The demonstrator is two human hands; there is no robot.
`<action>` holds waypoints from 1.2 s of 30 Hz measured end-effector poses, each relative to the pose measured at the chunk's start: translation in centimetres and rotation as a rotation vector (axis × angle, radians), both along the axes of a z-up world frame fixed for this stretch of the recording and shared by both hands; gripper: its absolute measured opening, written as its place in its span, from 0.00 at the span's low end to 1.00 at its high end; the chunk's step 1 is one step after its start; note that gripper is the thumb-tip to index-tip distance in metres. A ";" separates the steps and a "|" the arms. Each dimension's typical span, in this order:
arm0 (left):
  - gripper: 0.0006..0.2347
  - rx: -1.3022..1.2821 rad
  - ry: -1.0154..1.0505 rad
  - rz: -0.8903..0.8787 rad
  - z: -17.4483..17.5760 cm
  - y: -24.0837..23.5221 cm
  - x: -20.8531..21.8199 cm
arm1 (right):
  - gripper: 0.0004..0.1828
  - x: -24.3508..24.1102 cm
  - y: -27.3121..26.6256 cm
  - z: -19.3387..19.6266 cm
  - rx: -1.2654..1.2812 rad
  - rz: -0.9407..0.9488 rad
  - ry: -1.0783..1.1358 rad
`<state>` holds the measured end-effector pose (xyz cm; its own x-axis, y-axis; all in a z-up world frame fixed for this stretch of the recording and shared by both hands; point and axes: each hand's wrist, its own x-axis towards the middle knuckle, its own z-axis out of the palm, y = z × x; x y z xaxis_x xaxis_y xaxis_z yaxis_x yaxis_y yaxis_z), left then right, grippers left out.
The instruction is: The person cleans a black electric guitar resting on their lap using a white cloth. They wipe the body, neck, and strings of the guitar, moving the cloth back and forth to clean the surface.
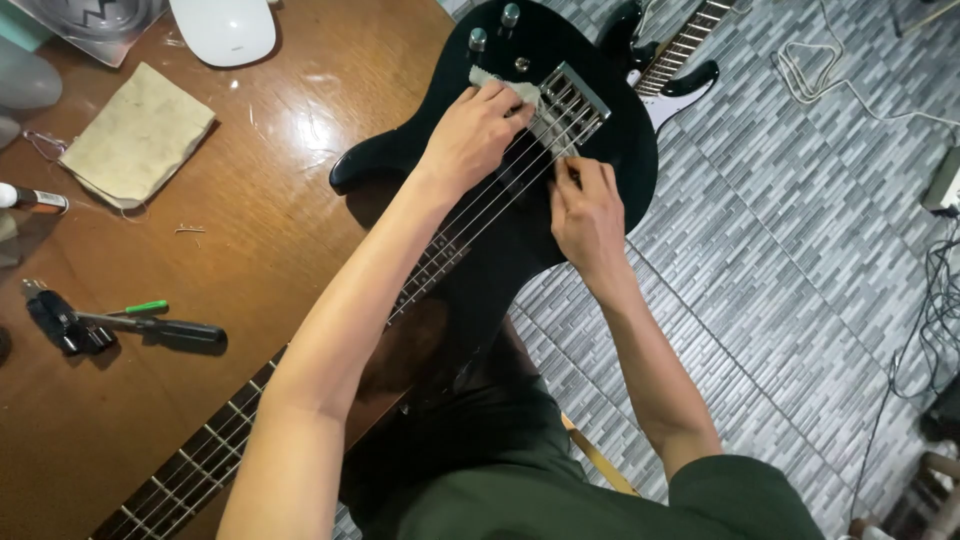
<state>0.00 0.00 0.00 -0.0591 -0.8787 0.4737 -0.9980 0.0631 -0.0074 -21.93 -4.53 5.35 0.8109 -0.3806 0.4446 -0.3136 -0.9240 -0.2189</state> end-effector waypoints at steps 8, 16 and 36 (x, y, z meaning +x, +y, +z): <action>0.07 -0.192 -0.044 0.000 -0.7 -1.2 0.1 | 0.13 -2.6 -0.7 0.6 0.077 0.047 0.068; 0.06 -0.206 -0.185 -0.029 -1.0 -2.0 0.8 | 0.13 -2.7 -0.5 0.6 0.059 0.045 0.112; 0.12 -0.229 0.269 0.043 -0.4 0.6 -0.2 | 0.14 -4.7 0.4 0.7 0.049 0.037 0.073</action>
